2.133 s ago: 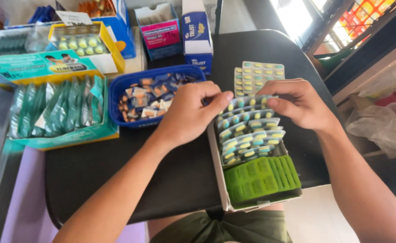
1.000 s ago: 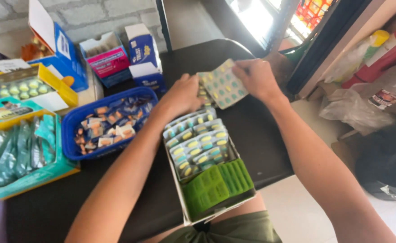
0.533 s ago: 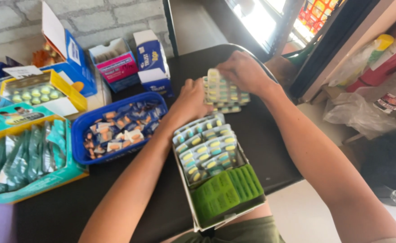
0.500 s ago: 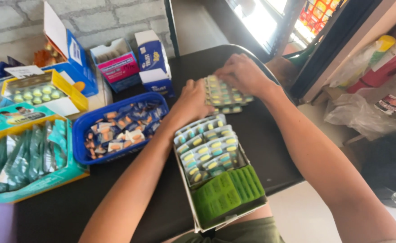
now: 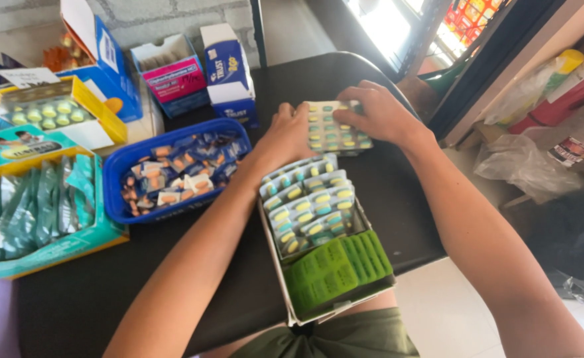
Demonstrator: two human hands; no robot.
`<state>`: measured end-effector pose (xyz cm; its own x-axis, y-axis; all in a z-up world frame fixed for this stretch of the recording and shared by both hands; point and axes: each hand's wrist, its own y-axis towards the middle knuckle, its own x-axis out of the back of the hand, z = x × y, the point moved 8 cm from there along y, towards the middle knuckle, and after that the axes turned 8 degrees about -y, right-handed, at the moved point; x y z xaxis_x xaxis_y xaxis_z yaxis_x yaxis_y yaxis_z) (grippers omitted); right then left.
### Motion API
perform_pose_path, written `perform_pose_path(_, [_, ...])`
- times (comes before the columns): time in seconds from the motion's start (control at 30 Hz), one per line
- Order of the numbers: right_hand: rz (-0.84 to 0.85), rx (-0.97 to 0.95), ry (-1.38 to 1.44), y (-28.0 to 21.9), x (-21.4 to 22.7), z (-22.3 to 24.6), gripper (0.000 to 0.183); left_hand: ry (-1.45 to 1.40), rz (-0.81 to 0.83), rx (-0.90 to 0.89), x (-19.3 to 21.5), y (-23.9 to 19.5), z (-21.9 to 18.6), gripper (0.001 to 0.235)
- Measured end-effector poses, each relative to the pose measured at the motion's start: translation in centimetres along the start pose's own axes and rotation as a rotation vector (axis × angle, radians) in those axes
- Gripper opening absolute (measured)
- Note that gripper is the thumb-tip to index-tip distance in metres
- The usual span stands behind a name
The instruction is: The person organizes blister packs of pills from a box onto a table. They remove the packs, separate them, and place them into a stack. The person also handles other medicine boxes and containers on the table.
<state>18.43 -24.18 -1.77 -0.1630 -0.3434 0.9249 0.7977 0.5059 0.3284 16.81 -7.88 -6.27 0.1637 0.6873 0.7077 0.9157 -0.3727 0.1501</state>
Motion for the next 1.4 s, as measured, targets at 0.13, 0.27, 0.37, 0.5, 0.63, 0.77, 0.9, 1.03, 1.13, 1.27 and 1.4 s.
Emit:
perform_pose_path(0.13, [-0.080,0.070,-0.055,-0.5,0.2,0.8,0.039,0.012,0.038,-0.006,-0.1,0.3,-0.5,0.107])
perform_pose_path(0.27, [-0.118,-0.208,-0.019,-1.5,1.8,-0.3,0.047,0.012,0.038,0.122,0.4,0.6,-0.3,0.114])
perform_pose_path(0.37, [-0.022,-0.384,0.075,-2.0,1.5,-0.1,0.055,-0.009,0.022,0.146,0.3,0.7,0.7,0.108])
perform_pose_path(0.5, [0.055,-0.365,0.118,-2.1,-1.5,-0.7,0.071,-0.058,-0.156,0.148,0.8,0.9,1.9,0.097])
perform_pose_path(0.63, [0.132,-0.356,0.144,-1.9,-1.5,-0.6,0.069,-0.188,-0.205,0.251,1.7,0.5,1.9,0.112])
perform_pose_path(0.77, [0.199,-0.302,0.018,-2.2,-2.1,-1.0,0.069,-0.285,-0.118,0.218,0.6,0.7,2.4,0.084])
perform_pose_path(0.9, [0.073,-0.289,0.202,-2.3,-0.9,0.2,0.075,-0.380,-0.192,0.115,1.1,1.1,1.6,0.069])
perform_pose_path(1.03, [-0.128,-0.173,0.635,-0.9,-1.0,1.6,0.074,-0.600,-0.337,0.119,2.0,0.9,1.2,0.054])
perform_pose_path(1.13, [-0.288,-0.005,0.690,-0.8,-1.2,1.8,0.072,-0.673,-0.606,-0.055,3.3,0.6,1.3,0.052])
perform_pose_path(1.27, [-0.186,-0.036,0.671,-0.4,-2.4,1.2,0.067,-0.552,-0.586,0.036,2.2,0.8,2.7,0.058])
perform_pose_path(1.4, [-0.165,-0.088,0.651,-0.5,-2.6,0.8,0.061,-0.710,-0.493,0.070,1.4,1.3,3.2,0.058])
